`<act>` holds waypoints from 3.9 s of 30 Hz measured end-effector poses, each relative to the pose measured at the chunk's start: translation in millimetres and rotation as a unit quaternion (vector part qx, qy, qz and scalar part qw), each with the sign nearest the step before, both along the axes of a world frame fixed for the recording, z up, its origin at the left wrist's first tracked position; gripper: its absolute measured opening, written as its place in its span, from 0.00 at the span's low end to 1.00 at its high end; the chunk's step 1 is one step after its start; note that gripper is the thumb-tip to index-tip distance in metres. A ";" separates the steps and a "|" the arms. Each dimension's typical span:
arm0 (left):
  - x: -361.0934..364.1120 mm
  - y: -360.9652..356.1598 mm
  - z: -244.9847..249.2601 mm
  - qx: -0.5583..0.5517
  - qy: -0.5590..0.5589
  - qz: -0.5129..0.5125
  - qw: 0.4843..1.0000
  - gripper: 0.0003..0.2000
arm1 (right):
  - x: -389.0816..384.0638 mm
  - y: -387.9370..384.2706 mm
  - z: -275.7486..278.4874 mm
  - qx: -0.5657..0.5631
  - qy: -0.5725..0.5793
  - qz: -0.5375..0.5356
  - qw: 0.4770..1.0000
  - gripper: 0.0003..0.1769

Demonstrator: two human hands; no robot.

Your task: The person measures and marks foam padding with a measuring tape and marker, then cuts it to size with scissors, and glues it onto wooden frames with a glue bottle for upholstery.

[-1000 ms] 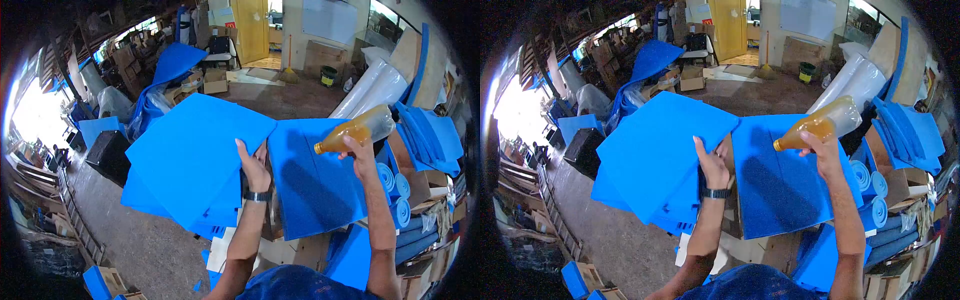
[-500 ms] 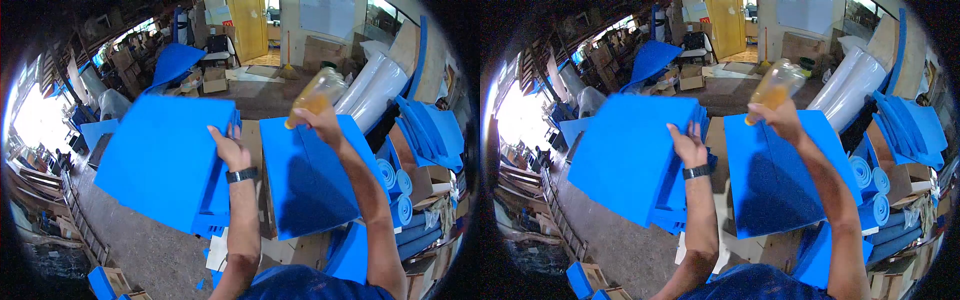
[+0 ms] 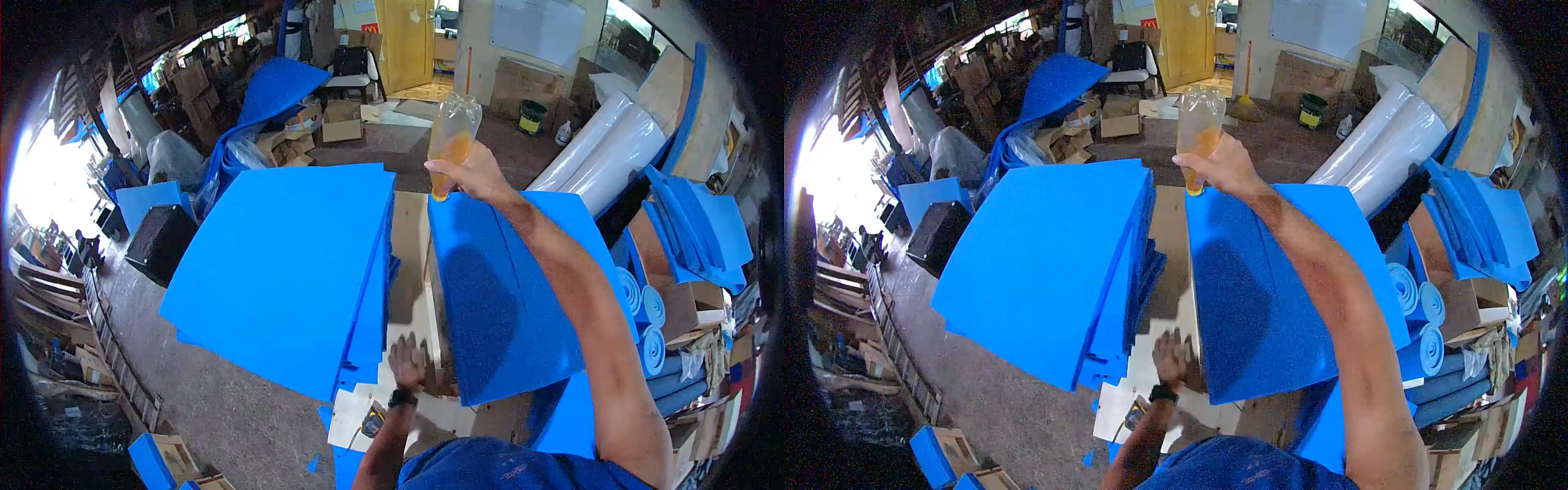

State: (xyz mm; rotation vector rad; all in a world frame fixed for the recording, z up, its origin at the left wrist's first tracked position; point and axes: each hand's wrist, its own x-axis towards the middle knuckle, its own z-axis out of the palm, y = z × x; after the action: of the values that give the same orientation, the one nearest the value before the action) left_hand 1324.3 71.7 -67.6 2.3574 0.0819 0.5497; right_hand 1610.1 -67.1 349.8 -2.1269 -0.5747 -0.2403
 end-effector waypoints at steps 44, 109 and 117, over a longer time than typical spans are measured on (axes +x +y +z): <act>-24.9 -10.7 -7.3 0.023 0.203 -0.052 0.977 0.31 | 45.8 -184.9 -15.9 -0.065 -0.058 -0.155 0.984 0.32; -27.1 1.1 -45.0 0.267 0.157 -0.070 0.948 0.35 | -379.7 -287.5 -18.0 0.035 -0.058 -0.409 0.910 0.22; -26.7 1.2 -51.1 0.234 0.110 -0.052 0.965 0.31 | -397.9 -148.3 -70.5 0.106 -0.033 -0.060 0.992 0.20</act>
State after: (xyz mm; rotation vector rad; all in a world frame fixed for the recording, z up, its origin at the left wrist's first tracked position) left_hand 1297.6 72.8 -118.6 2.8591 -0.0813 0.2709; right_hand 1212.2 -215.5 279.3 -1.9538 -0.4397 -0.4228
